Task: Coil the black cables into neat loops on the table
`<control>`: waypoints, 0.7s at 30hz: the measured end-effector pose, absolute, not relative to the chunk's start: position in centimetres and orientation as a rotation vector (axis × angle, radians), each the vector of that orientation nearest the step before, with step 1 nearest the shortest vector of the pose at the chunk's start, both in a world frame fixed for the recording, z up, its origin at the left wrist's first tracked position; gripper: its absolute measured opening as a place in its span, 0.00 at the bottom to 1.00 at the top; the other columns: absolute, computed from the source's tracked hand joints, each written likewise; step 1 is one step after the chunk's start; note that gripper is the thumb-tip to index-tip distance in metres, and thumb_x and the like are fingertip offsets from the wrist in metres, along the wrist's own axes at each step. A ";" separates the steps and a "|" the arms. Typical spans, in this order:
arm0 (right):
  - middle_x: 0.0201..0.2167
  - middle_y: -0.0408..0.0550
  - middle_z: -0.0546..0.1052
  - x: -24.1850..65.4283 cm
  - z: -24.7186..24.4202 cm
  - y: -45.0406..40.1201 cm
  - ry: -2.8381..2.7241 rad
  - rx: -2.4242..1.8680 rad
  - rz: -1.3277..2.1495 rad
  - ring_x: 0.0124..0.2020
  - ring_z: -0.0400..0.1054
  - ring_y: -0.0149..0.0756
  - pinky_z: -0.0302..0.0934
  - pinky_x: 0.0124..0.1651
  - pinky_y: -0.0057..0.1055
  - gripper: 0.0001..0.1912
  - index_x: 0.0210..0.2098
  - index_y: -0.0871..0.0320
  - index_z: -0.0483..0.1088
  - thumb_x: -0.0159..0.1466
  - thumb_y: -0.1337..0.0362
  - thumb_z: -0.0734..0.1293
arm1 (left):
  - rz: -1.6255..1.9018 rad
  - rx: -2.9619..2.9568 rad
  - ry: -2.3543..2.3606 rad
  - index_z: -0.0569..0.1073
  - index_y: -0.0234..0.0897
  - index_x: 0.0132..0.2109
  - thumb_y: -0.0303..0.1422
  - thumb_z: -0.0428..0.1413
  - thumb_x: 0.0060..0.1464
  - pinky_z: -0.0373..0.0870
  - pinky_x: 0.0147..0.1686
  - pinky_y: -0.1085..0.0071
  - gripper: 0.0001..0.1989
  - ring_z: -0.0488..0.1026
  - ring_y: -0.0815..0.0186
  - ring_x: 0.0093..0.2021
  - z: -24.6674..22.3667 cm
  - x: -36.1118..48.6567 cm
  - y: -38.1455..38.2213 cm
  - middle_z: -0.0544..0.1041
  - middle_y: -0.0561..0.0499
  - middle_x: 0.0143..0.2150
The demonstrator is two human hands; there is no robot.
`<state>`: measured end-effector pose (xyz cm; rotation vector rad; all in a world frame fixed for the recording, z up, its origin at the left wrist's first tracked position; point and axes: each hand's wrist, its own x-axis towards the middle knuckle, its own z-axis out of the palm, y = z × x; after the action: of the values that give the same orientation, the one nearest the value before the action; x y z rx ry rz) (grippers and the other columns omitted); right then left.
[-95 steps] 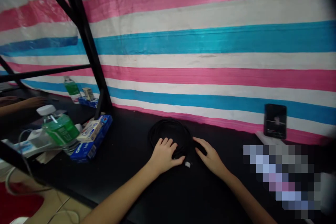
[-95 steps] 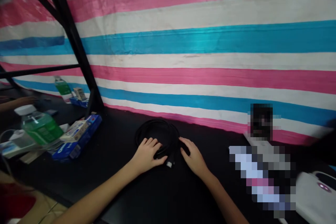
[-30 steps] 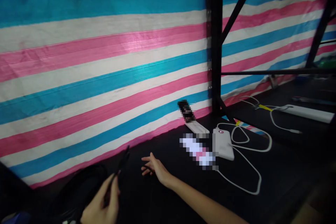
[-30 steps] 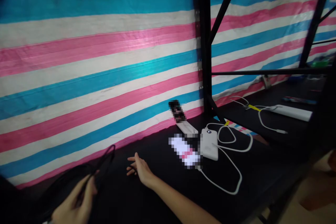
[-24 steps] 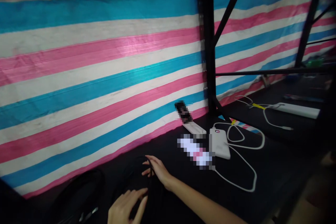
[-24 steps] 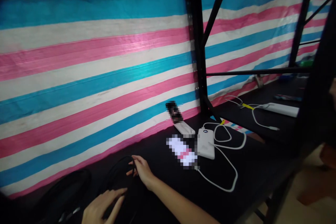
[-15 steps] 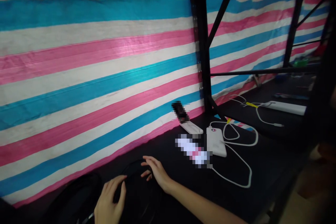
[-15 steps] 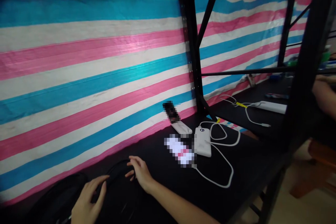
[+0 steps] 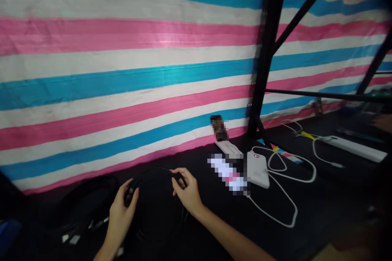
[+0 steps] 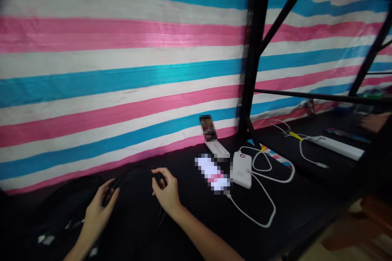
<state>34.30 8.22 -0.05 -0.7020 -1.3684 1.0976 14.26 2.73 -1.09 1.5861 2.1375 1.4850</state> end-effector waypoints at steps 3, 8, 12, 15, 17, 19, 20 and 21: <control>0.37 0.48 0.74 34.6 0.5 8.2 -1.372 -0.720 1.053 0.15 0.61 0.21 0.54 0.17 0.22 0.08 0.35 0.57 0.66 0.57 0.61 0.64 | 1.517 1.416 1.996 0.69 0.38 0.42 0.50 0.51 0.46 0.67 0.33 0.70 0.23 0.70 0.64 0.32 -1.3 13.9 2.0 0.71 0.53 0.30; 0.38 0.48 0.73 34.7 1.1 8.5 -1.234 -0.765 1.204 0.14 0.62 0.22 0.54 0.16 0.23 0.14 0.40 0.57 0.65 0.58 0.56 0.63 | 1.685 1.108 1.843 0.64 0.40 0.44 0.50 0.51 0.47 0.65 0.25 0.75 0.22 0.64 0.70 0.23 -1.2 15.2 1.0 0.65 0.58 0.24; 0.36 0.49 0.74 34.5 0.8 8.7 -1.079 -0.856 1.538 0.15 0.60 0.22 0.54 0.17 0.23 0.21 0.44 0.59 0.68 0.58 0.51 0.61 | 1.852 0.898 1.744 0.60 0.42 0.44 0.49 0.50 0.50 0.57 0.17 0.79 0.19 0.58 0.73 0.18 -1.0 16.1 0.9 0.61 0.61 0.20; 0.26 0.47 0.75 34.1 0.3 8.6 -1.188 -0.892 1.691 0.15 0.62 0.24 0.54 0.18 0.22 0.25 0.39 0.63 0.71 0.58 0.47 0.59 | 1.949 0.888 1.734 0.59 0.41 0.41 0.46 0.48 0.53 0.54 0.15 0.79 0.15 0.57 0.73 0.16 -0.5 16.2 0.9 0.61 0.61 0.18; 0.20 0.44 0.73 33.8 0.0 8.3 -1.299 -0.879 1.679 0.14 0.63 0.25 0.53 0.17 0.22 0.26 0.36 0.63 0.70 0.57 0.45 0.59 | 1.975 0.895 1.733 0.59 0.41 0.40 0.45 0.47 0.53 0.54 0.15 0.79 0.13 0.57 0.73 0.16 0.0 16.2 0.8 0.60 0.61 0.17; 0.17 0.41 0.71 33.5 -0.1 8.2 -1.350 -0.847 1.634 0.13 0.63 0.25 0.53 0.16 0.22 0.28 0.35 0.62 0.68 0.57 0.42 0.57 | 1.970 0.900 1.707 0.59 0.42 0.39 0.46 0.47 0.53 0.54 0.15 0.78 0.13 0.57 0.72 0.16 0.4 16.0 0.7 0.60 0.61 0.16; 0.16 0.40 0.71 33.5 -0.1 8.1 -1.357 -0.837 1.612 0.12 0.62 0.26 0.53 0.16 0.22 0.28 0.34 0.61 0.66 0.57 0.41 0.56 | 1.951 0.906 1.688 0.60 0.42 0.39 0.46 0.48 0.53 0.54 0.14 0.78 0.13 0.57 0.72 0.15 0.5 16.0 0.7 0.60 0.61 0.16; 0.16 0.40 0.70 33.5 0.0 8.1 -1.362 -0.833 1.588 0.11 0.62 0.26 0.52 0.15 0.21 0.28 0.34 0.61 0.65 0.57 0.41 0.56 | 1.927 0.913 1.672 0.60 0.42 0.38 0.47 0.48 0.52 0.54 0.14 0.78 0.14 0.56 0.72 0.15 0.6 15.9 0.7 0.60 0.61 0.16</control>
<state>33.47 8.14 -0.02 -0.8330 -1.3624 1.5878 15.85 0.65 0.55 0.9128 1.6722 1.9275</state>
